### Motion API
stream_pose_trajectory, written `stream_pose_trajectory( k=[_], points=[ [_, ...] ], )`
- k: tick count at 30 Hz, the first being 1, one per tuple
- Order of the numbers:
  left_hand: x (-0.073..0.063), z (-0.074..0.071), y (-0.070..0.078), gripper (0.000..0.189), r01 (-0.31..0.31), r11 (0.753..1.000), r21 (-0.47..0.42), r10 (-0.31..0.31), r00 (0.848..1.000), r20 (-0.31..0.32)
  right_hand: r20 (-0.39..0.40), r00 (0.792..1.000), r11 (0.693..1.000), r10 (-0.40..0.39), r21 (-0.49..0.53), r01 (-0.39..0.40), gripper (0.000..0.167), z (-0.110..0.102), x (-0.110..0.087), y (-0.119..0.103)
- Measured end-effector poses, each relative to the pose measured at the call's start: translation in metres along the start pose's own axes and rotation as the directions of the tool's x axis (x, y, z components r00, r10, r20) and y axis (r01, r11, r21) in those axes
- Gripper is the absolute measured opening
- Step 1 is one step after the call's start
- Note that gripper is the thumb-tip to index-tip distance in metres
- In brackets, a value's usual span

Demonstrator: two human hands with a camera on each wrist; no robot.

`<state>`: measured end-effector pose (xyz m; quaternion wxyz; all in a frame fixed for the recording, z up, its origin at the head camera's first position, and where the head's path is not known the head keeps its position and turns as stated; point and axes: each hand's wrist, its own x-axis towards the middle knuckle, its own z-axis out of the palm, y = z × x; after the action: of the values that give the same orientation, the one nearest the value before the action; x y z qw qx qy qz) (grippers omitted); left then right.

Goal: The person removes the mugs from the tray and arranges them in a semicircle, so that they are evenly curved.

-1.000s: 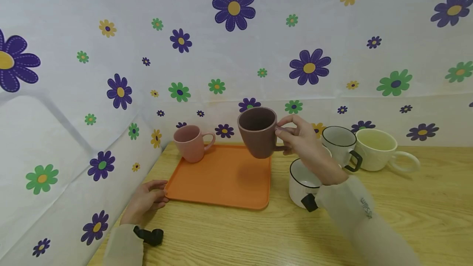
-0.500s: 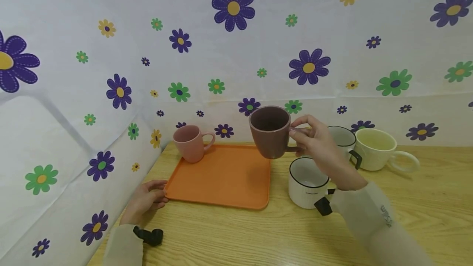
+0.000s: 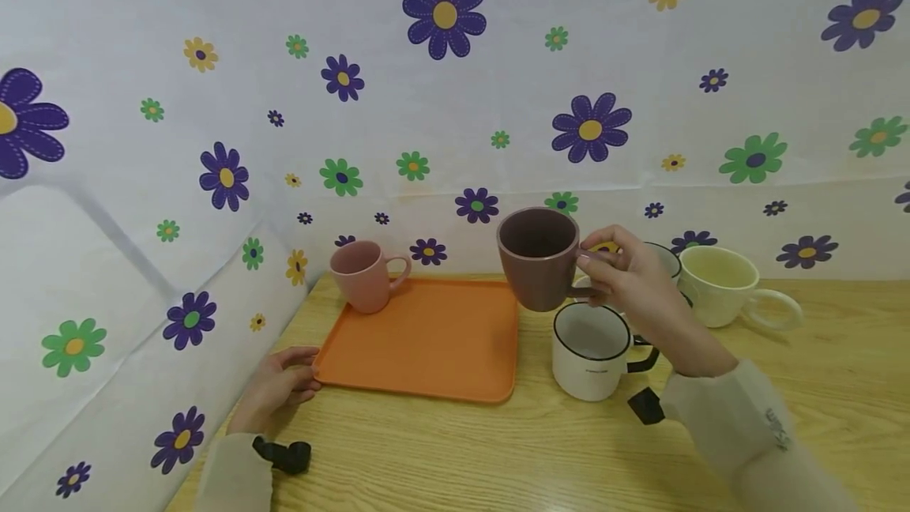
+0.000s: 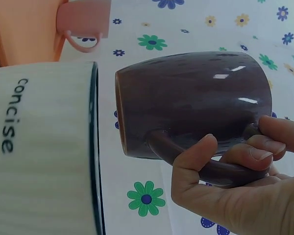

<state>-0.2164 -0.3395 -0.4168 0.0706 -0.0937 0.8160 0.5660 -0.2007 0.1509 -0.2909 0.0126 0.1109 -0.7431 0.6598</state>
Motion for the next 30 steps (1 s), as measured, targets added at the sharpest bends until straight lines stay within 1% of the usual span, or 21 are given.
stream_pose_trajectory(
  k=[3,8,16,22,30],
  points=[
    [0.000,-0.001,0.000,0.047,0.001,1.000,-0.003,-0.001,1.000,-0.004,-0.013,1.000,1.000,-0.002,-0.023,0.002,0.021,-0.005,-0.002,0.002],
    [-0.001,-0.001,-0.002,0.048,-0.022,1.000,0.006,0.022,1.000,0.003,-0.022,1.000,0.999,-0.017,-0.049,0.016,0.021,-0.013,-0.006,0.004],
    [-0.001,0.000,0.000,0.047,-0.002,1.000,-0.024,0.002,1.000,0.003,0.003,0.999,0.999,-0.040,-0.037,0.040,0.015,-0.027,-0.014,0.010],
    [-0.002,0.001,0.001,0.048,0.001,1.000,-0.015,-0.001,1.000,0.004,-0.014,0.999,0.997,-0.044,-0.060,0.043,0.010,-0.035,-0.019,0.010],
    [-0.002,0.001,0.001,0.048,-0.020,1.000,-0.002,0.020,1.000,0.000,-0.015,0.998,0.998,-0.060,-0.016,0.059,0.010,-0.047,-0.025,0.015]
  ],
)
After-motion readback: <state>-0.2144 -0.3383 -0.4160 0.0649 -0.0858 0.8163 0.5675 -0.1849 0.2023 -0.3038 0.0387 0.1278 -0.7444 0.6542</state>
